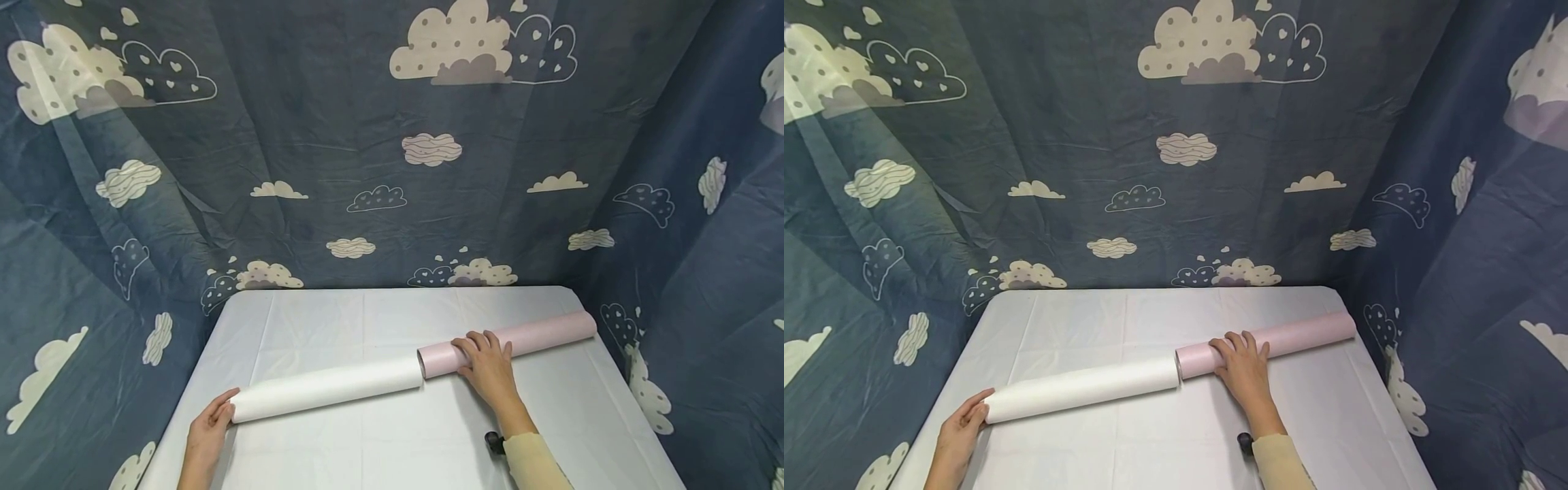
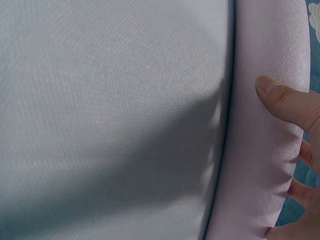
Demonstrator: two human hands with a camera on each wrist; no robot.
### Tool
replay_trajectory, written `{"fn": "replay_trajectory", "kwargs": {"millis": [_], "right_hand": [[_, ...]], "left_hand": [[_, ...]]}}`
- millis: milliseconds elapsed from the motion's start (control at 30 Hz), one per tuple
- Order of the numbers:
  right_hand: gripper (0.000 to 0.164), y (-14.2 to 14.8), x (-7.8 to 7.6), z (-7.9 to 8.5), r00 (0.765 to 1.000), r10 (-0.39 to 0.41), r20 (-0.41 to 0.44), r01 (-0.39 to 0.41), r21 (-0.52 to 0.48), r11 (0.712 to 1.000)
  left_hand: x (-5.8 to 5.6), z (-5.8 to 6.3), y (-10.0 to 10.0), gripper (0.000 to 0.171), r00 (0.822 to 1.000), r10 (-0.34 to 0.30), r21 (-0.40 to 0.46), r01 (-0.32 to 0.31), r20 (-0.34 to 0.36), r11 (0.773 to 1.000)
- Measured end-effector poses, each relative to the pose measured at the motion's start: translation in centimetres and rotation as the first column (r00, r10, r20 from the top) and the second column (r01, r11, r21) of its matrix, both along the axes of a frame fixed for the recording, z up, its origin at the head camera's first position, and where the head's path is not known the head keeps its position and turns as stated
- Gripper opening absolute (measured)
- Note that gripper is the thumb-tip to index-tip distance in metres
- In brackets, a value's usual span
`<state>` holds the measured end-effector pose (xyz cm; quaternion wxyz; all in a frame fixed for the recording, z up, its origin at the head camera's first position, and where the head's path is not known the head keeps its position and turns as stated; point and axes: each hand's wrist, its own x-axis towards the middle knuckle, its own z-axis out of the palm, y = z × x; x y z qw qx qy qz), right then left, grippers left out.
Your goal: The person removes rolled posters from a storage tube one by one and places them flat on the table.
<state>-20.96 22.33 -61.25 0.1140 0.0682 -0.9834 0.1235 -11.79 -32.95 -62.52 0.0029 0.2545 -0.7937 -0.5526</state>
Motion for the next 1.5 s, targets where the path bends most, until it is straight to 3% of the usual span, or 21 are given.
{"fn": "replay_trajectory", "kwargs": {"millis": [567,967,1500], "right_hand": [[0.059,-1.3,-0.2,0.0,0.996,-0.077,-0.032,0.079,0.054,0.995],[0.058,-2.2,-0.9,0.8,0.988,-0.148,0.043,0.147,0.031,0.989],[0.058,-3.4,-1.9,1.8,0.957,-0.223,0.186,0.220,0.036,0.975]], "left_hand": [[-0.2,0.0,0.2,0.046,1.000,0.003,-0.021,-0.002,0.030,1.000],[-0.3,-0.1,-0.1,0.047,0.999,0.000,0.007,0.000,0.037,1.000],[-0.6,-0.2,0.2,0.046,0.999,-0.033,0.078,0.034,-0.010,0.996]]}}
